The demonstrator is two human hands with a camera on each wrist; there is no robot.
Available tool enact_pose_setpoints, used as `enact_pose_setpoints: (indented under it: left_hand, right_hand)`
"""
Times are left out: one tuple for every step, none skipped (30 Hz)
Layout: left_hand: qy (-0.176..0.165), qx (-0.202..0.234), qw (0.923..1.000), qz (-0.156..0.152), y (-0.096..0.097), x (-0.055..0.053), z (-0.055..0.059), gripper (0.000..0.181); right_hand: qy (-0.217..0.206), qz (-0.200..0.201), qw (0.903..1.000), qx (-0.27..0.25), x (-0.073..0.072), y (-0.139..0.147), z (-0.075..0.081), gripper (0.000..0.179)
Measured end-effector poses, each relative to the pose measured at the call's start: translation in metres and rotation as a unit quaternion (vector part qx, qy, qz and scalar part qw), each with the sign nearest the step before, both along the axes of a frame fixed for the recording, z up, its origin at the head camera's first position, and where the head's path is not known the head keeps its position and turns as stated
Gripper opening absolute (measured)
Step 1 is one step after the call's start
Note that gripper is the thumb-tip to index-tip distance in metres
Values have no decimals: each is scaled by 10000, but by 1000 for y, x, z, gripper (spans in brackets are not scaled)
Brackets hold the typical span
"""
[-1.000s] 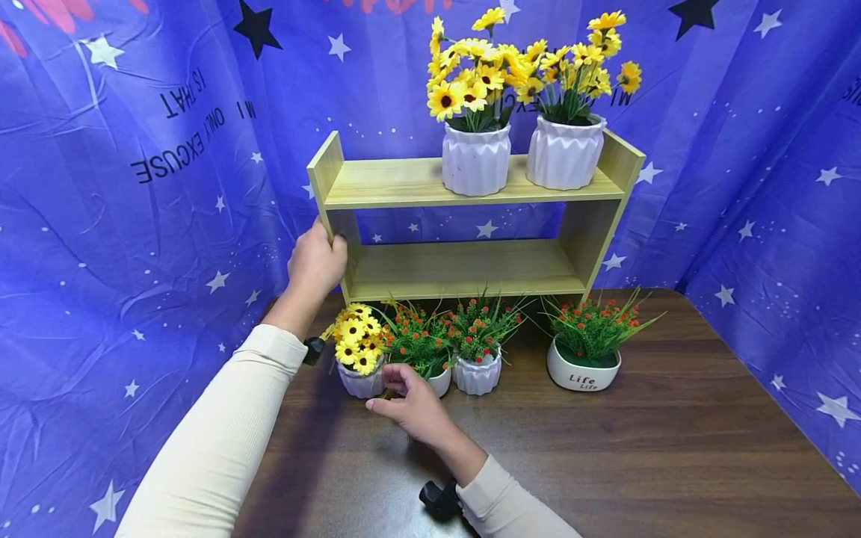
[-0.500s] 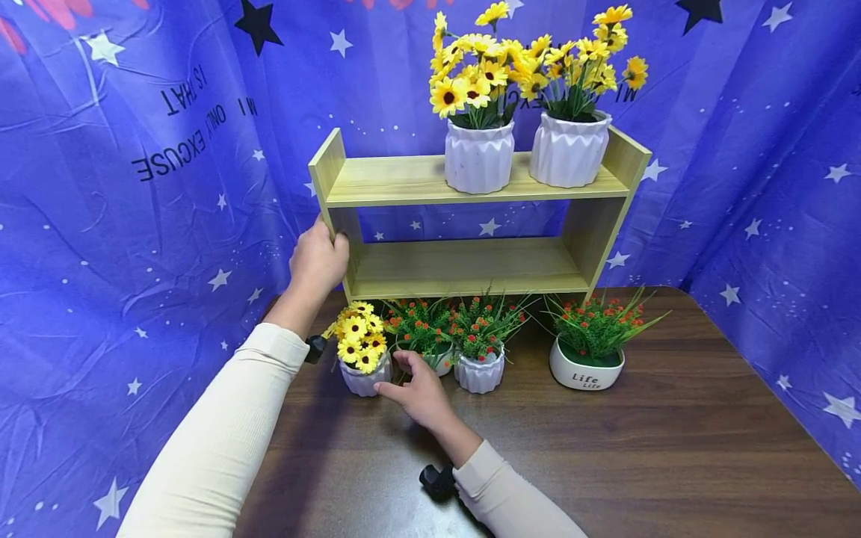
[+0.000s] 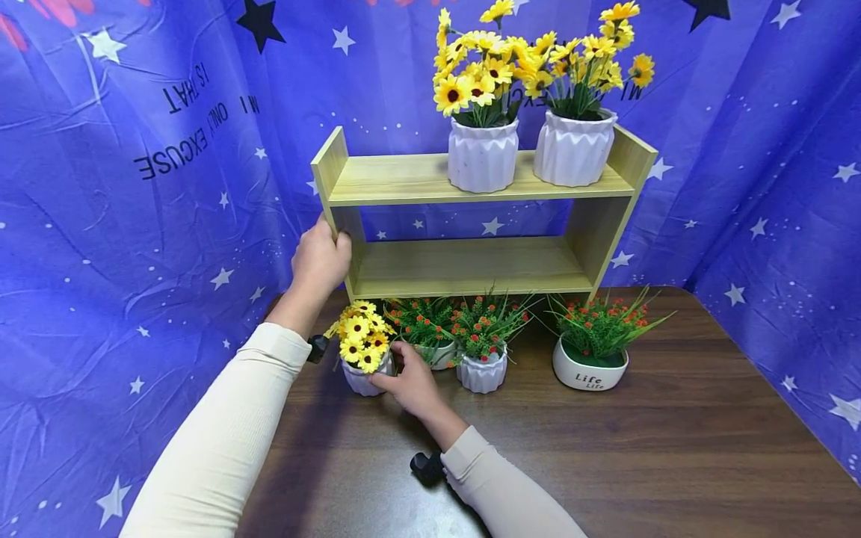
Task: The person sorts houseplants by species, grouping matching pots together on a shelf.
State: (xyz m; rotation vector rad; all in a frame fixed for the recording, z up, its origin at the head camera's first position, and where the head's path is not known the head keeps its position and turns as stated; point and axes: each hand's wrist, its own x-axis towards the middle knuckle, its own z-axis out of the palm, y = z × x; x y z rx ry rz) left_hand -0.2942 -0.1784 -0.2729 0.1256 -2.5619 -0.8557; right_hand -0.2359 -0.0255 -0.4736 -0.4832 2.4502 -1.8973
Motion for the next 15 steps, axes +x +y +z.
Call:
enact_pose_setpoints:
  left_hand:
    - [2, 18, 10000, -4, 0, 0, 0, 29]
    - [-1, 29, 10000, -7, 0, 0, -1, 28]
    - [-6, 32, 10000, -13, 0, 0, -1, 28]
    - [-10, 33, 10000, -20, 0, 0, -1, 28]
    - [-14, 34, 10000, -28, 0, -1, -1, 28]
    - [-16, 32, 10000, -34, 0, -1, -1, 28]
    - [-15, 34, 10000, -34, -1, -1, -1, 28]
    - [-19, 31, 10000, -21, -1, -1, -1, 28]
    - [-20, 32, 10000, -12, -1, 0, -1, 28]
    - [-15, 35, 10000, -7, -1, -1, -1, 28]
    - [-22, 35, 10000, -2, -1, 0, -1, 28]
    - [-30, 30, 10000, -2, -1, 0, -1, 28]
    - [-39, 26, 10000, -4, -1, 0, 0, 28]
    - [-43, 20, 10000, -7, -1, 0, 0, 29]
    - [-43, 24, 10000, -17, -1, 0, 0, 29]
  right_hand:
    - [-15, -10, 10000, 7, -1, -1, -1, 64]
    - [-39, -5, 10000, -11, -1, -3, -2, 64]
    - [-55, 3, 10000, -41, -2, -4, -3, 64]
    - [-67, 13, 9999, -82, -3, -5, -4, 64]
    - [-81, 15, 9999, -106, -3, -6, -5, 64]
    - [-76, 11, 9999, -124, -4, -7, -6, 64]
    - [-74, 8, 9999, -129, -5, -8, -6, 64]
    - [-64, 11, 9999, -144, -5, -9, -7, 64]
    - [-54, 14, 9999, -153, -5, -10, -7, 64]
    - [-48, 0, 9999, -147, -6, -10, -7, 65]
    - [-62, -18, 9999, -130, -6, -11, -7, 65]
    - [-77, -29, 9999, -121, -6, -12, -6, 66]
    - [-95, -43, 9999, -95, -6, -12, -6, 67]
    - [-87, -65, 9999, -56, -6, -13, -6, 68]
    - [-97, -85, 9999, -20, -7, -13, -6, 68]
